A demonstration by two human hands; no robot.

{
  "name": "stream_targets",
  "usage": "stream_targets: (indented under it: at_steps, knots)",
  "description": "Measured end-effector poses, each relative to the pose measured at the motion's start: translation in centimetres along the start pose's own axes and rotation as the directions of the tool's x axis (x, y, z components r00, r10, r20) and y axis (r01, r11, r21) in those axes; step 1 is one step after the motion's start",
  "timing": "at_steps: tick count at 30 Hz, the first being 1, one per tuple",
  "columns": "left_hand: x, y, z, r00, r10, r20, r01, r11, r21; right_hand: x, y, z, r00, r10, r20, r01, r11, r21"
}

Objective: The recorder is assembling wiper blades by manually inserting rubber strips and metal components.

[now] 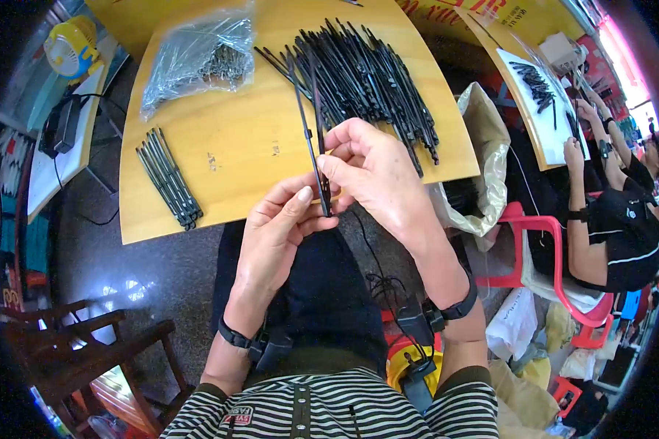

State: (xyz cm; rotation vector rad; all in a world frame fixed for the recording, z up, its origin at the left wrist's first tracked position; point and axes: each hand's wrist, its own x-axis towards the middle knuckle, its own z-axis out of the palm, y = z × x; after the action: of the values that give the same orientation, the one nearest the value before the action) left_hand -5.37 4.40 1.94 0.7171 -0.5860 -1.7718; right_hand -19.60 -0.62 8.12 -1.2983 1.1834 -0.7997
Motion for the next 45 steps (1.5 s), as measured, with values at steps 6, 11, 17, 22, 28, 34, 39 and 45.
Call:
stream_targets:
  at_steps: [6,11,17,22,28,34,39,45]
  knots:
    - [-0.3,1.2,-1.4,0.998,-0.035,0.051,0.040,0.993,-0.110,1.4,-0.2,1.1,0.978,0.032,0.206,-0.061,0.989,0.133]
    - [-0.4,2.1,-2.5,0.998,0.011,0.054,-0.004,0.992,-0.126,3.5,-0.8,2.1,0.953,0.049,0.300,-0.044,0.999,-0.023]
    - [0.6,2.3,-3.2,0.984,0.177,-0.010,-0.178,0.981,-0.084,9.9,0.7,3.8,0.990,-0.064,0.129,0.080,0.990,-0.117]
    - [0.9,2.0,-3.8,0.988,0.148,0.042,-0.145,0.986,-0.078,13.8,1.3,6.8,0.968,-0.245,-0.043,0.218,0.919,-0.328]
    - [1.0,1.9,-4.1,0.992,0.112,0.053,-0.109,0.992,-0.060,14.3,1.1,6.7,0.986,-0.155,-0.054,0.142,0.971,-0.191]
    - [0.9,1.9,-4.4,0.991,0.112,0.078,-0.108,0.993,-0.055,11.5,0.2,5.1,0.989,-0.143,0.047,0.148,0.866,-0.477]
    - [1.0,1.9,-4.1,0.993,0.095,0.076,-0.093,0.995,-0.026,13.5,0.3,5.6,0.951,-0.308,0.023,0.263,0.772,-0.579]
    - [1.0,1.8,-4.0,0.992,0.104,0.077,-0.104,0.995,-0.012,14.4,0.9,5.5,0.956,-0.277,0.100,0.287,0.799,-0.528]
